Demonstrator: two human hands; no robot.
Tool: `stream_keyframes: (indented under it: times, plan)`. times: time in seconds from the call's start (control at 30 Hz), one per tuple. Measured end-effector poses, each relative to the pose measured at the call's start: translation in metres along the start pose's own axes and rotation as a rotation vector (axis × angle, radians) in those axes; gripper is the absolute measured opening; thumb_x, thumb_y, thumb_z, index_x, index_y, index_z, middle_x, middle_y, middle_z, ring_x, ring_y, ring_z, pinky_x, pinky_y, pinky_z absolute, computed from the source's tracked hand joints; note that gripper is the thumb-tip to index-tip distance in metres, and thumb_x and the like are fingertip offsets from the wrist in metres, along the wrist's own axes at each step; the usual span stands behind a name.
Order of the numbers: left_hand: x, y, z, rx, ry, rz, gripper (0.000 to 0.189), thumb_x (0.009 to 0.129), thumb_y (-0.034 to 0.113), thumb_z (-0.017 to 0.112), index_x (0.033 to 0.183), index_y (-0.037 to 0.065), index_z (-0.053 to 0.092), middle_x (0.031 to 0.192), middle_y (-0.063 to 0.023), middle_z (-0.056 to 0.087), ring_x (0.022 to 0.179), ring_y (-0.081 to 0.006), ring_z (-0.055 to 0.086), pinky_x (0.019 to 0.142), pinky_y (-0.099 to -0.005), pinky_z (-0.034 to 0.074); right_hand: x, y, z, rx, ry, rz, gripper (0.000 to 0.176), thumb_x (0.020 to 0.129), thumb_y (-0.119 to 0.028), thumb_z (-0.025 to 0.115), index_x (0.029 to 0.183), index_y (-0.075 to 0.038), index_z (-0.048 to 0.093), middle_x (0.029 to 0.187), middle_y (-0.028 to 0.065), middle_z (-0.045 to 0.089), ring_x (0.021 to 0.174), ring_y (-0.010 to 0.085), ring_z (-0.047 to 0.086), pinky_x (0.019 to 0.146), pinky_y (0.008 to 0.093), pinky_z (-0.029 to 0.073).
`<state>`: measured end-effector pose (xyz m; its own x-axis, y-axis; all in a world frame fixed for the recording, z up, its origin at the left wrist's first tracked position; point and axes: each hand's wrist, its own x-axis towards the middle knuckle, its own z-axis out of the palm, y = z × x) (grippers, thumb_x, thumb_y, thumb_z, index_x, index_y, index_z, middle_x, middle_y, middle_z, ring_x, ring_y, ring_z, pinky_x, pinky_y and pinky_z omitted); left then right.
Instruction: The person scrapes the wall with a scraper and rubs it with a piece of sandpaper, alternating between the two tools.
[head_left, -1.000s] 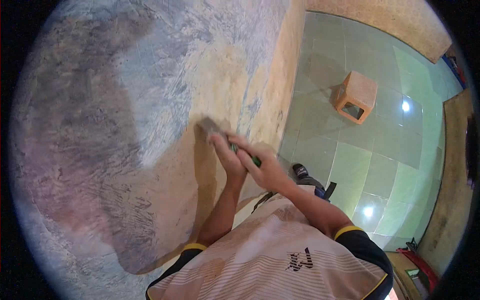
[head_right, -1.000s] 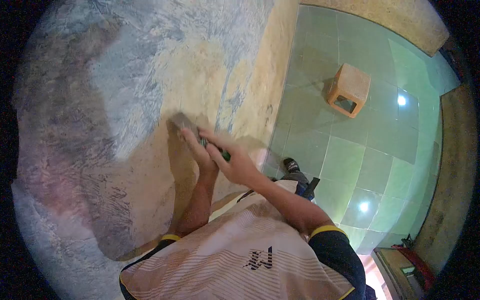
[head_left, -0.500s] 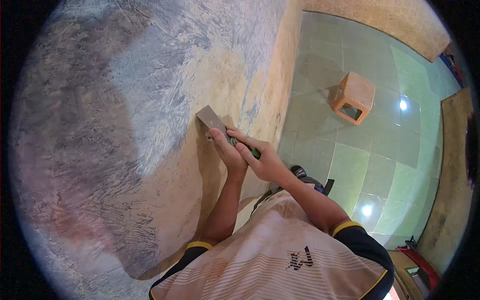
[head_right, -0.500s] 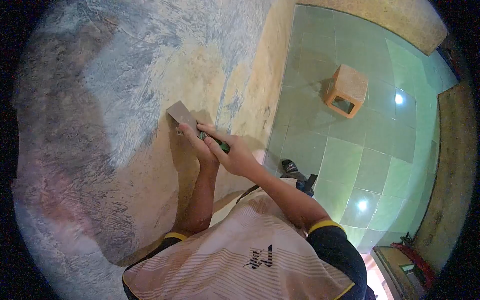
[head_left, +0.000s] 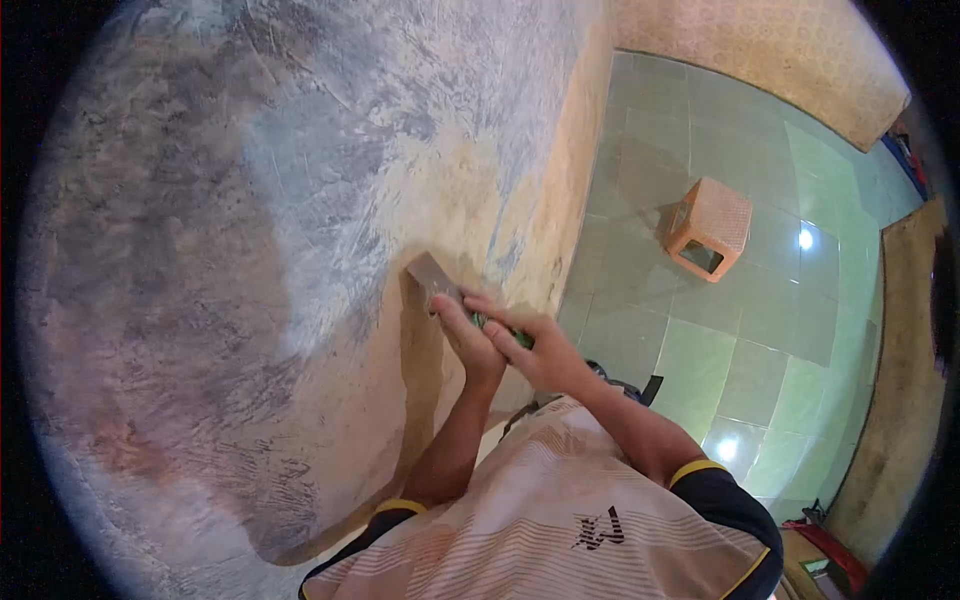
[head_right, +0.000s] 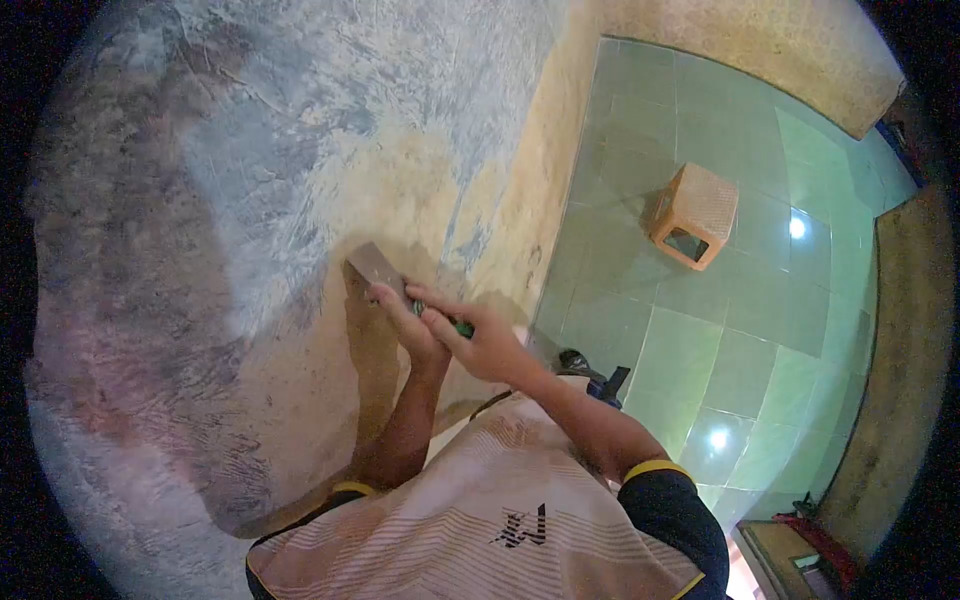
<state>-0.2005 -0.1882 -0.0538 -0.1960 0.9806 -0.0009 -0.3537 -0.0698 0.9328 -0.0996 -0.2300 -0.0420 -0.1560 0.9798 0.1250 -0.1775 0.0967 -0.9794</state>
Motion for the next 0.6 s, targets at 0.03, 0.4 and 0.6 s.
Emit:
stream_keyframes:
  times: [0.03,0.4,0.6]
  plan:
    - [0.001,-0.005,-0.006,-0.036,-0.093,0.033,0.047,0.105,0.056,0.042,0.117,0.011,0.048,0.101,0.0006,0.048,0.091,-0.0104,0.049,0.083,-0.0269,0.045,0.001,0.001,-0.002,0.002,-0.009,0.015,0.038,0.102,-0.014,0.053,0.138,-0.003,0.058,0.138,0.0174,0.061,0.132,0.0236,0.055,0.111,0.035,0.039]
    - [0.018,0.002,-0.001,0.281,0.032,0.091,0.052,0.108,0.052,0.033,0.119,0.004,0.051,0.109,-0.005,0.05,0.101,-0.0178,0.048,0.093,-0.0339,0.041,0.018,-0.007,0.0,-0.003,0.154,-0.111,0.039,0.102,-0.016,0.054,0.139,-0.005,0.057,0.136,0.0177,0.062,0.129,0.0257,0.057,0.108,0.035,0.041]
    - [0.008,-0.021,-0.01,-0.061,0.041,-0.048,0.051,0.102,0.064,0.04,0.104,0.014,0.047,0.09,0.0009,0.047,0.076,-0.0097,0.049,0.065,-0.0245,0.043,0.002,0.006,-0.012,0.02,0.008,-0.025,0.039,0.102,-0.017,0.054,0.14,-0.007,0.057,0.136,0.0155,0.063,0.128,0.0238,0.057,0.108,0.0348,0.041]
